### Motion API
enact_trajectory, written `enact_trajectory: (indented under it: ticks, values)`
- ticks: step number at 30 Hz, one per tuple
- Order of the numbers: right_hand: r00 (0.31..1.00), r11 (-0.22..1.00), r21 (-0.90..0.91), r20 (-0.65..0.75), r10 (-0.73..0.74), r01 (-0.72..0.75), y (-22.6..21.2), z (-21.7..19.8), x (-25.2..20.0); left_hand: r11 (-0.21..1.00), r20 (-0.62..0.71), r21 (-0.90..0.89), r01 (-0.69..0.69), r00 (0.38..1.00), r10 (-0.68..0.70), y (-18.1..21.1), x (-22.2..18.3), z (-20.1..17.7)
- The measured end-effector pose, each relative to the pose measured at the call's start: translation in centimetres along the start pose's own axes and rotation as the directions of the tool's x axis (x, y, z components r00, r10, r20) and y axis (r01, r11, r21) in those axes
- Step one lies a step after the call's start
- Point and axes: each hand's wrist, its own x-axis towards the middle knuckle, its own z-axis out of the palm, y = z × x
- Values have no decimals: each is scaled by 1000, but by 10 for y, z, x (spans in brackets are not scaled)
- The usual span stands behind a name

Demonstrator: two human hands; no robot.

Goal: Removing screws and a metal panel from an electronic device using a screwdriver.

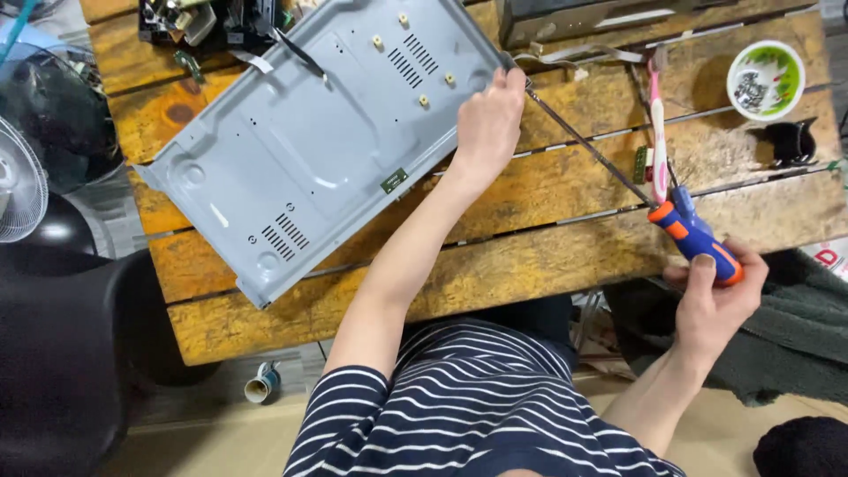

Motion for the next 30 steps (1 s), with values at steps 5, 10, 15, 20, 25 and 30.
enact_trajectory:
  ticks: [5,10,15,20,25,30]
  values:
    - [999,999,-45,30,-21,22,-13,0,4,1000,33,-2,9,999,-8,-3,0,2]
    - [996,996,-61,62,64,-60,-17,-7,7,1000,78,17,21,997,-22,-3,4,4]
    - [999,936,-350,-18,38,-42,6,-14,6,1000,48,-16,3,999,-2,-9,6,-1]
    - [989,935,-325,13,-146,143,4,-7,7,994,90,-101,38,996,-29,-13,9,-13]
    - [967,928,-293,-35,-251,230,14,-6,10,995,110,-88,49,993,-39,-14,11,-12]
    - [973,944,-238,21,-230,228,16,-8,6,999,2,-34,-2,1000,2,-8,4,-12]
